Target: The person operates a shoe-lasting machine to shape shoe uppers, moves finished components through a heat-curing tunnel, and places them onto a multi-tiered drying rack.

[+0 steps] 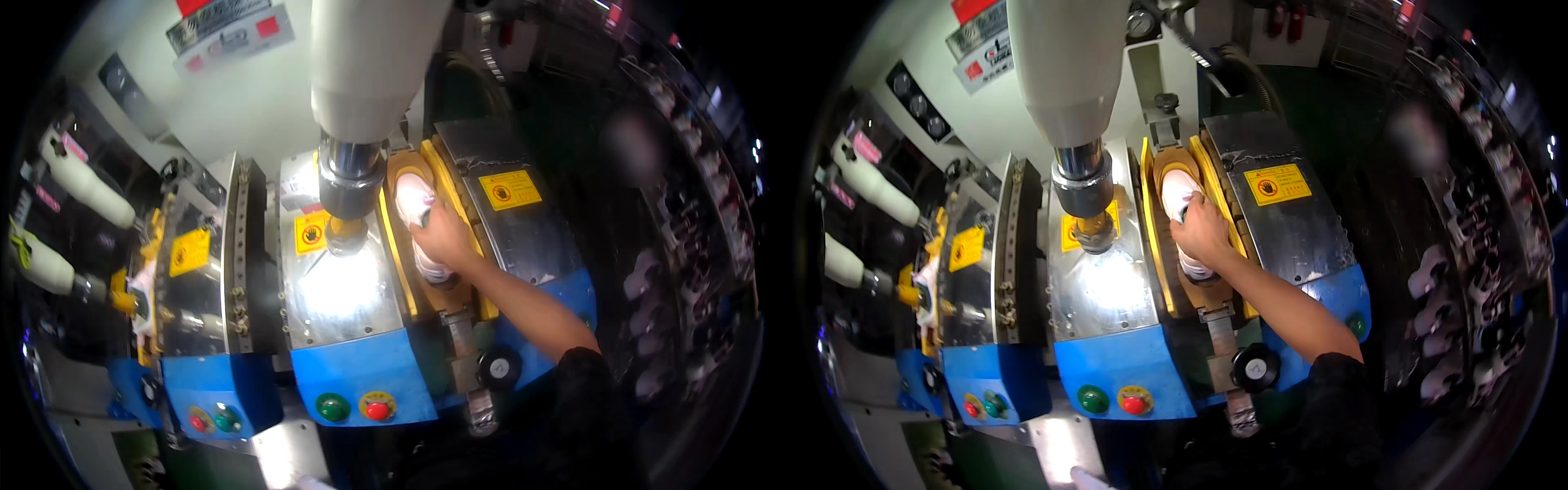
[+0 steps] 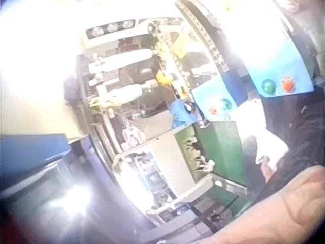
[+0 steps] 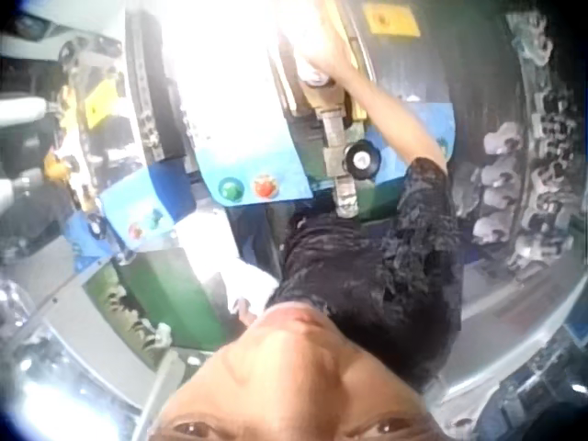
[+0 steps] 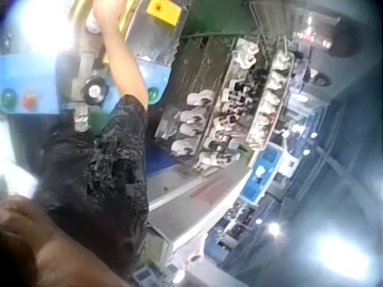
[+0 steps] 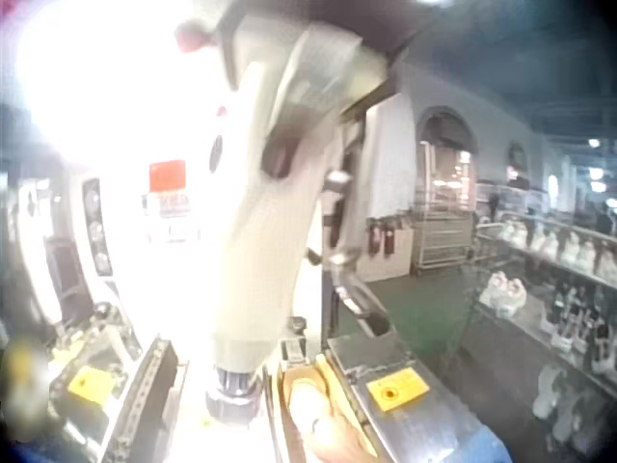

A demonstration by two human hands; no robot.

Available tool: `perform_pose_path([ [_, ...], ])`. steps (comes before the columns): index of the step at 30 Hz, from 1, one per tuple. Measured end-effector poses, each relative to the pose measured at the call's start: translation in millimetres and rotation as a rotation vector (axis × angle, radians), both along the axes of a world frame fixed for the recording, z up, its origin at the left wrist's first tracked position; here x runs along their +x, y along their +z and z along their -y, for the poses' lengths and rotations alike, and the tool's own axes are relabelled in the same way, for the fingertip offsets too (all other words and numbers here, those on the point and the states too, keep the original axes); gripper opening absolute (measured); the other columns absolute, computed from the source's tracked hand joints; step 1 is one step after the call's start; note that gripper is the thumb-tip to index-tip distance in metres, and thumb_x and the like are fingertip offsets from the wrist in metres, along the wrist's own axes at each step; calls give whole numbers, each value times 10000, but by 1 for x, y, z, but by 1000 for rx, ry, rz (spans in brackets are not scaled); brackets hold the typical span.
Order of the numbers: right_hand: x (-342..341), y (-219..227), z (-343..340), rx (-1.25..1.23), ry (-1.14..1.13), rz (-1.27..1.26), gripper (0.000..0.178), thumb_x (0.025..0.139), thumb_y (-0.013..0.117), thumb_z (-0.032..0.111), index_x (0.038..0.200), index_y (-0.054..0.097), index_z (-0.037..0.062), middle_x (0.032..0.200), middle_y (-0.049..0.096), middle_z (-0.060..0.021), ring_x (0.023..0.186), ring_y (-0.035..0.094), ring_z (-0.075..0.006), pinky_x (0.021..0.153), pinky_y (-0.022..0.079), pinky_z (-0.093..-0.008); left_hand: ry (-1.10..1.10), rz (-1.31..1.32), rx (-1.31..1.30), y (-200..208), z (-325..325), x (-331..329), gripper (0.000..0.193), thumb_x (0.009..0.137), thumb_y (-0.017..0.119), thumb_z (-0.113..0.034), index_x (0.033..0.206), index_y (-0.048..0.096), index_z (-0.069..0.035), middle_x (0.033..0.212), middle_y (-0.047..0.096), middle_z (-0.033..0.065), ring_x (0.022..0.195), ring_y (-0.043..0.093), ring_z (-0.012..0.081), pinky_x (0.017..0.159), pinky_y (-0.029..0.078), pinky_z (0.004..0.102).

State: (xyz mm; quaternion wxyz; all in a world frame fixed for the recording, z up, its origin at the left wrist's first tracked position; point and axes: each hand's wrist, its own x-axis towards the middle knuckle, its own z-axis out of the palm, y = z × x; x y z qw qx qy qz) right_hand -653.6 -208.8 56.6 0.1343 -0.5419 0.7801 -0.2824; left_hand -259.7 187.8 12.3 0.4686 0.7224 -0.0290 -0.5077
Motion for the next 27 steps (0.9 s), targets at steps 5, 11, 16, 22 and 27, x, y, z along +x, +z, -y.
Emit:
perform_pose_path([
  [5,-13,-2,-8,7,-26,-47,562,776,651,318,1188,446,-5,1109,572,-242,1046,567,-388,884,469,-448,-617,465,-468,-25,-52,63,533,861,611,-249,1286,420,10,1170,514,126,1084,512,230,890,453,383],
  [11,125,83,-144,-435,353,-50,578,770,653,258,1234,451,-21,1217,510,-239,1163,483,-388,963,416,-431,-185,-297,-39,10,14,69,292,892,534,-151,1149,512,-15,1061,585,120,959,603,244,787,534,366],
  [16,239,14,-176,-138,747,-462,662,811,595,407,1288,442,-26,1379,374,-242,1289,344,-361,1046,246,-578,-495,-264,81,-26,-24,138,276,895,542,-177,1133,526,-39,1021,582,97,951,590,242,835,508,390],
  [22,253,23,-236,-585,856,202,595,779,643,271,1245,432,-34,1351,380,-260,1240,396,-381,1064,249,-540,-594,360,-151,-22,-58,103,442,912,496,-404,1124,532,-19,1105,578,145,1057,549,311,984,381,482],
  [27,283,15,-363,61,865,1231,727,795,689,356,1317,376,-41,1323,437,-190,1205,439,-283,1032,339,-372,-852,676,-594,68,-11,35,483,914,464,-443,1121,530,-12,1124,574,160,1068,545,329,994,364,499],
])
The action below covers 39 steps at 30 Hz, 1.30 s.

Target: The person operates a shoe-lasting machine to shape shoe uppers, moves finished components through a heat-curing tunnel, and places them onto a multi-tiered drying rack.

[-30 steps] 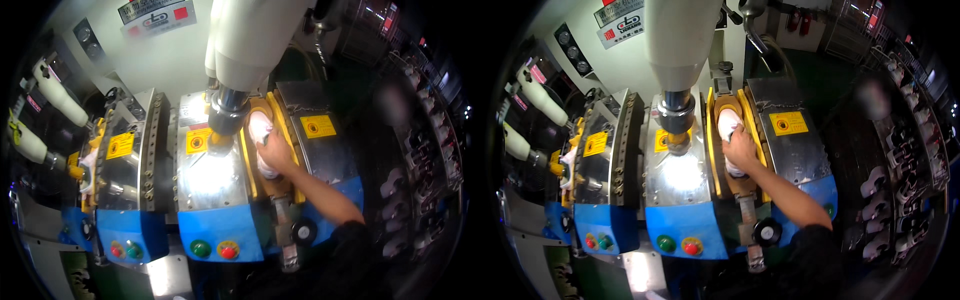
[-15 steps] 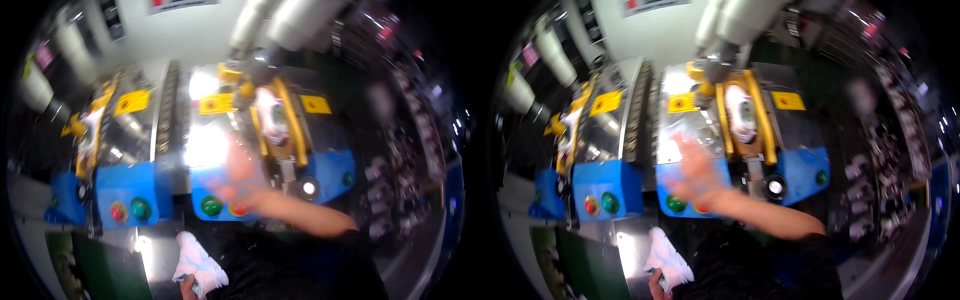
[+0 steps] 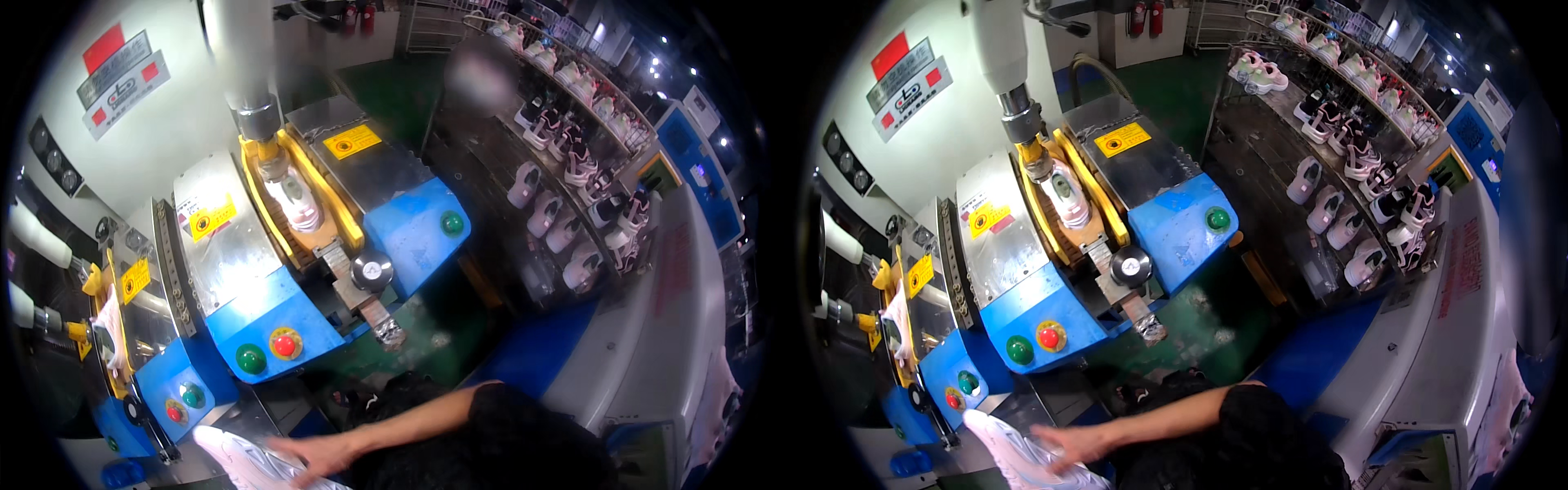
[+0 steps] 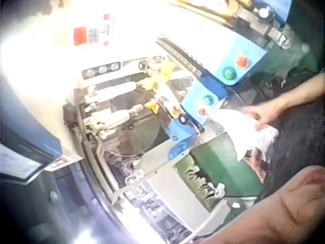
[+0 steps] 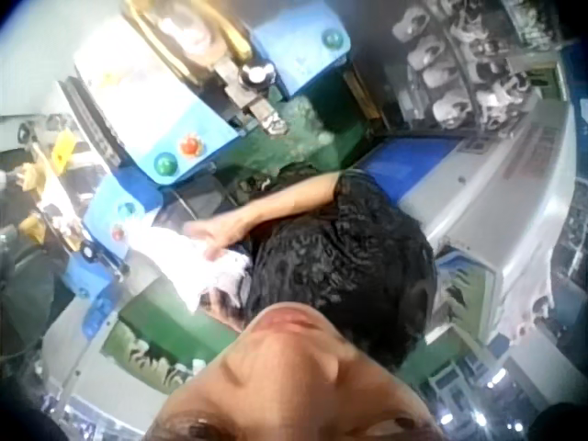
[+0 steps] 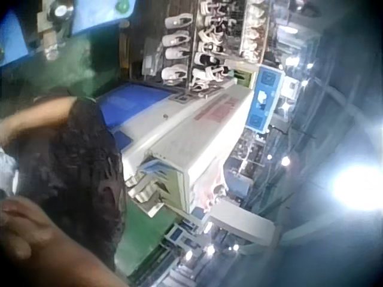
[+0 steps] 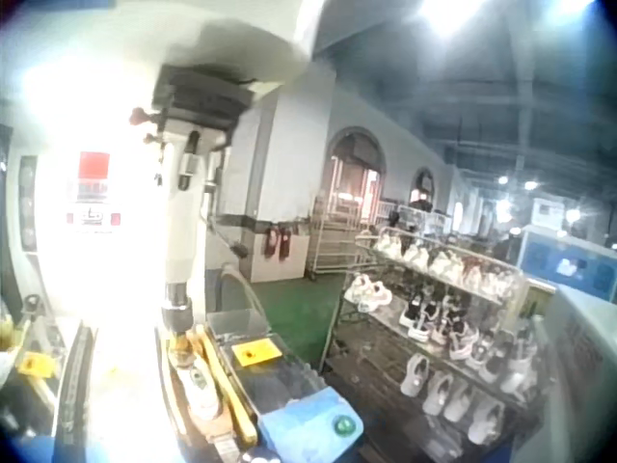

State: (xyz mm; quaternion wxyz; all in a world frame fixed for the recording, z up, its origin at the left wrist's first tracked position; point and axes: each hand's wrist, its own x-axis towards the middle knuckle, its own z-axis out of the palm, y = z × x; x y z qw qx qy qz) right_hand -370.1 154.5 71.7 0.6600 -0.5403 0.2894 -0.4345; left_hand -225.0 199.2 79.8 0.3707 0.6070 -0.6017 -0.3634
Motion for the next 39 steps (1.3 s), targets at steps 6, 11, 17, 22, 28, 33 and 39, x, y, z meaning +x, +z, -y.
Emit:
perform_pose_path([
  [6,-87,28,1,201,304,366,678,818,666,326,1328,380,-15,1216,516,-110,1099,491,-173,944,402,-323,-326,116,-569,95,28,-75,535,917,425,-489,1118,528,-3,1146,569,178,1082,540,350,1005,343,519],
  [11,-131,28,-42,490,294,702,708,851,609,360,1386,327,-7,1237,511,-95,1101,498,-167,923,411,-302,-499,100,-794,136,30,-120,581,919,393,-527,1115,526,4,1164,565,194,1093,536,367,1015,326,536],
  [17,-156,31,-64,304,161,709,700,864,591,321,1410,288,6,1298,480,-95,1152,483,-167,981,389,-311,-905,-15,-756,153,45,-151,581,933,355,-529,851,587,-3,872,655,174,914,602,367,976,339,544],
  [22,-154,31,-82,81,-71,734,779,848,601,345,1432,219,-4,1340,428,-136,1206,435,-200,993,375,-311,-957,-370,-744,150,46,-177,481,948,408,-442,660,510,-70,643,592,78,681,564,253,879,414,479],
  [28,-142,73,-105,-102,-808,259,953,787,610,504,1462,150,12,1454,260,-185,1325,292,-277,1075,265,-381,-1334,-561,-848,137,125,-174,329,917,406,-353,833,539,-65,736,621,86,756,573,241,969,348,454],
  [33,-129,89,-132,-796,-958,-84,903,759,676,386,1474,197,113,1507,147,-247,1389,178,-410,1095,164,-553,-1271,-462,-855,129,135,-169,429,930,209,-363,763,505,-102,674,621,49,769,532,195,1068,274,455],
  [39,-100,62,-100,-832,-1416,-572,637,781,666,320,1341,428,130,1445,259,-305,1351,264,-455,1069,200,-601,-1323,-367,-999,159,93,-183,412,961,336,-345,811,566,-37,803,663,83,838,591,200,1016,356,427],
])
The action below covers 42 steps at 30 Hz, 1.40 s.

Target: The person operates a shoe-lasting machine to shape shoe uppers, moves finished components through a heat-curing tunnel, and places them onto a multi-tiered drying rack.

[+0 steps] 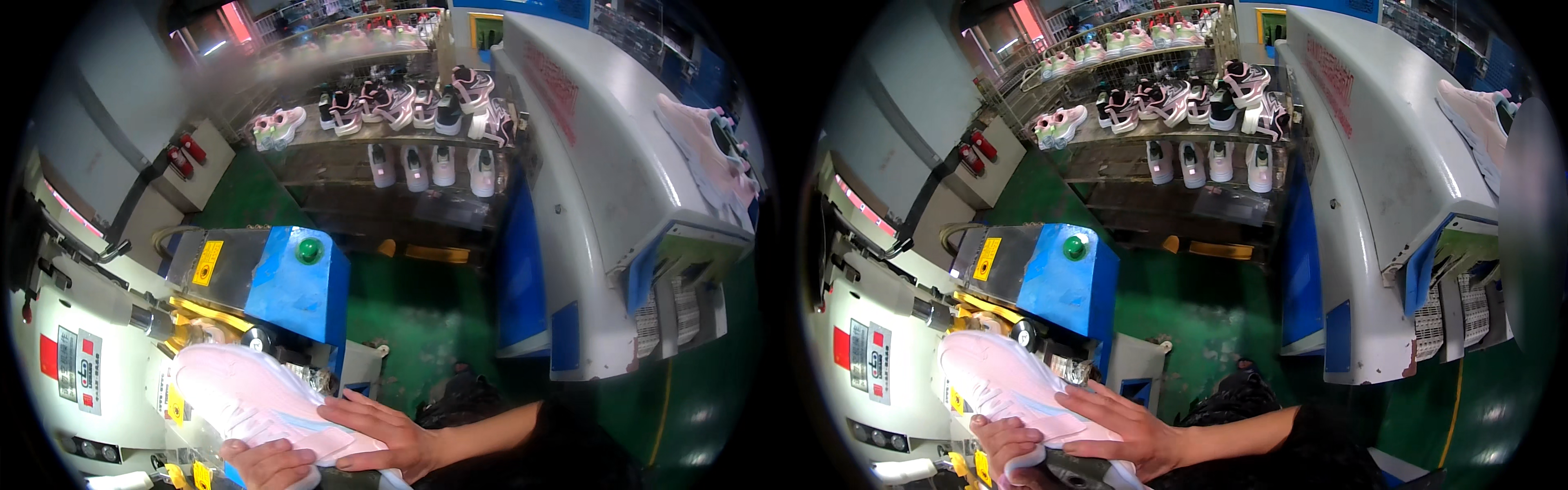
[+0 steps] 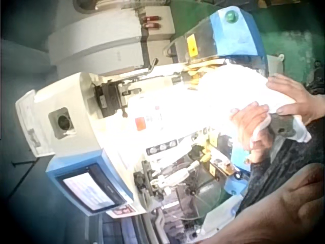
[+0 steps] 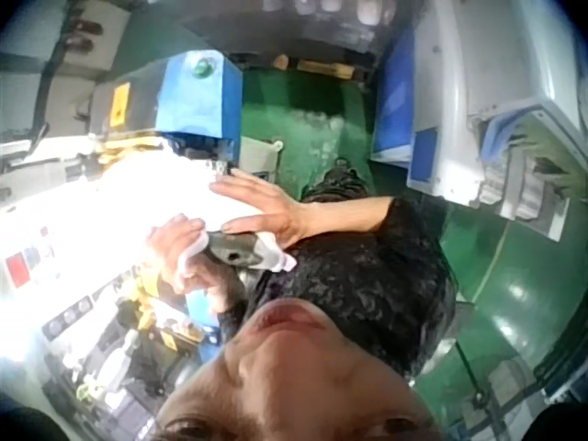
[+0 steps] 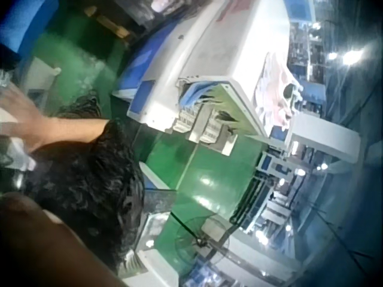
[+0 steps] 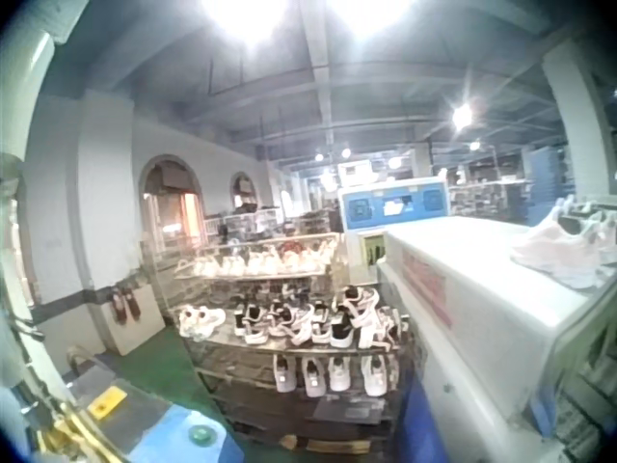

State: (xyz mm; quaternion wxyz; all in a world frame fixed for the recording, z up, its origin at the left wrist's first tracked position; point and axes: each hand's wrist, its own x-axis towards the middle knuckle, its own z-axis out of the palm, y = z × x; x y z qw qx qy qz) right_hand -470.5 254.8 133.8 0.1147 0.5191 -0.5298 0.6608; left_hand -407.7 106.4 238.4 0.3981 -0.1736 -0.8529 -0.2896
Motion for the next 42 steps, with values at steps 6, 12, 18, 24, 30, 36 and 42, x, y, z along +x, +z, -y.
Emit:
perform_pose_path([
  [6,-3,-6,9,-87,-30,45,452,828,642,278,1208,530,60,1358,357,-361,1250,398,-505,991,353,-576,74,48,-228,35,-30,-7,319,963,394,-270,818,600,-74,789,684,58,754,648,243,877,388,415],
  [12,-4,-84,-3,49,235,919,543,876,587,304,1314,432,21,1383,390,-281,1238,456,-395,1020,379,-445,-109,-220,-123,13,-73,-42,247,923,482,-238,783,603,-74,736,689,67,780,667,274,896,384,473],
  [18,-80,-105,-24,-34,-152,1141,647,755,700,244,1299,431,17,1264,480,-190,1123,501,-289,951,409,-382,-582,161,332,-5,-106,-55,185,760,691,-49,928,630,0,943,668,132,883,649,312,826,470,441],
  [24,-207,-176,-21,-331,-870,1533,687,701,739,160,1286,427,-16,1187,552,-125,1069,537,-212,918,425,-321,-729,311,462,-52,-129,-131,201,744,698,-34,929,623,-8,1014,641,116,966,626,285,822,494,422],
  [30,-199,-306,-84,-275,-841,1574,617,736,704,116,1283,438,12,1208,541,-112,1098,533,-252,952,412,-330,-391,852,642,-170,-190,-260,158,849,614,-98,980,611,-10,969,655,131,934,631,270,860,480,364],
  [36,-194,-349,-110,-105,-1022,1945,529,736,727,117,1187,497,-36,1082,616,-95,946,598,-191,851,466,-311,-226,633,512,-311,-233,-459,695,795,699,-102,1358,316,36,1338,415,247,1237,437,371,1027,366,406],
  [42,-205,-388,-149,14,-1142,1970,569,700,747,128,1193,508,-26,1099,602,-98,984,572,-184,876,438,-317,-40,238,389,-380,-262,-629,817,693,761,-166,1313,323,135,1334,366,358,1247,386,469,1049,344,450],
])
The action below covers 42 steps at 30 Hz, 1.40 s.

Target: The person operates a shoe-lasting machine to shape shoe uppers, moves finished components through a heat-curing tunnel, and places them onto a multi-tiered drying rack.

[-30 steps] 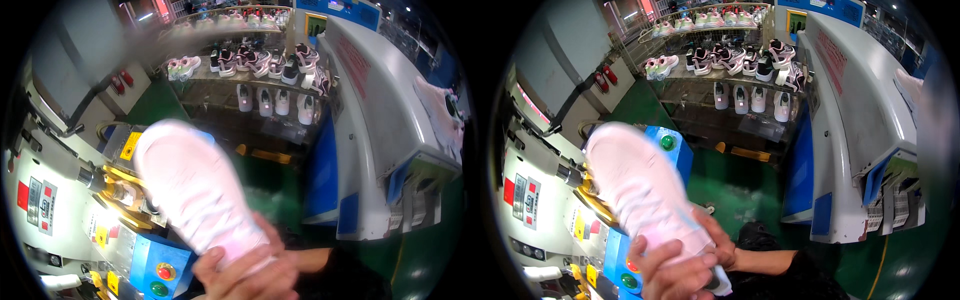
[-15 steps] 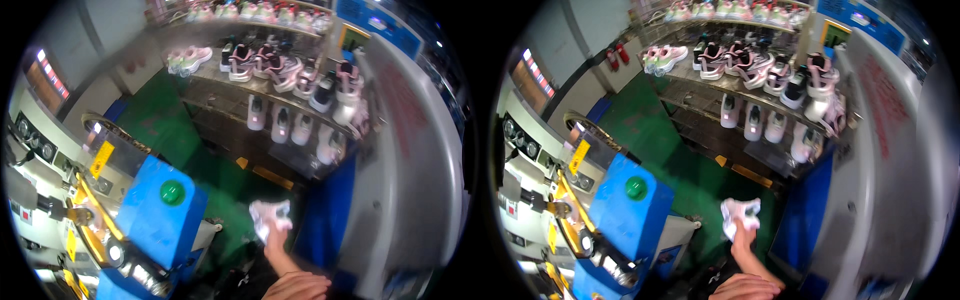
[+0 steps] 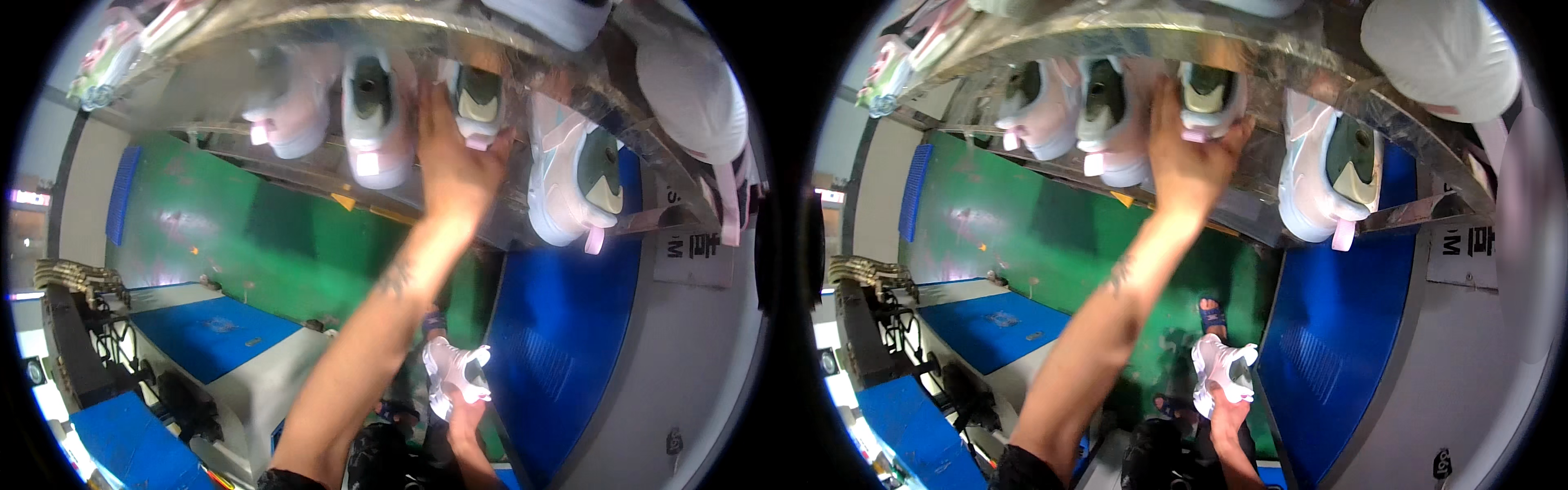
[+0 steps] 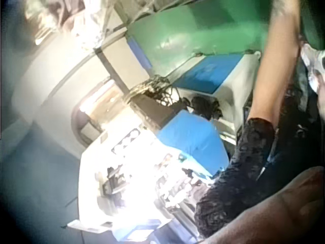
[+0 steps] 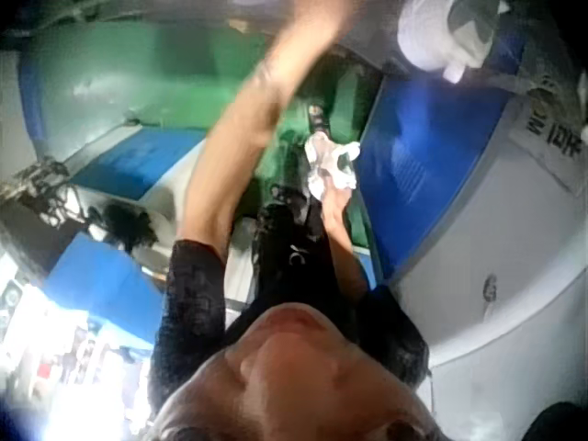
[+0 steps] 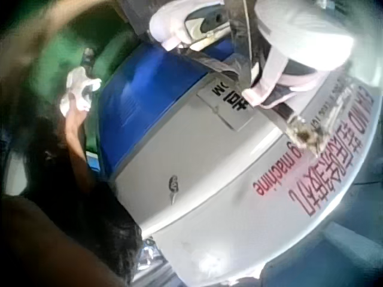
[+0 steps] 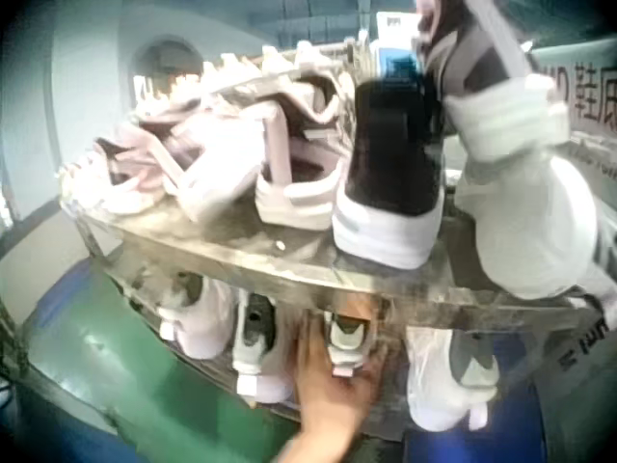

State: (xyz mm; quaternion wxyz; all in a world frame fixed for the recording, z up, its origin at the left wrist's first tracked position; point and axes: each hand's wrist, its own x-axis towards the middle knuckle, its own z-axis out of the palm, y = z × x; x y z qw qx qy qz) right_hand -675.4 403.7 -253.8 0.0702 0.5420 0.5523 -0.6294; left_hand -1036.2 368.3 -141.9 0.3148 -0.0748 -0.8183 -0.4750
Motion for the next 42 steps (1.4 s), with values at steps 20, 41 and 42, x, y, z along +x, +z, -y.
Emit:
perform_pose_path([
  [20,9,-43,-10,-135,139,21,494,701,734,100,1143,563,-39,1088,626,-101,975,591,-197,893,439,-313,-112,-25,185,-4,-2,80,698,692,709,-58,1301,395,76,1121,560,208,985,586,298,870,458,361],
  [41,13,-51,-9,-165,341,88,539,712,777,194,1151,563,-33,1099,633,-100,1003,591,-187,901,446,-309,-135,87,63,6,-8,50,682,685,723,-174,1256,443,74,1119,560,297,976,600,430,865,502,415],
  [42,12,-51,-11,-142,289,76,497,724,773,178,1130,586,-37,1074,649,-97,981,603,-178,888,453,-305,-134,54,44,4,-16,49,687,687,738,-182,1249,445,82,1097,581,277,978,609,403,850,510,398],
])
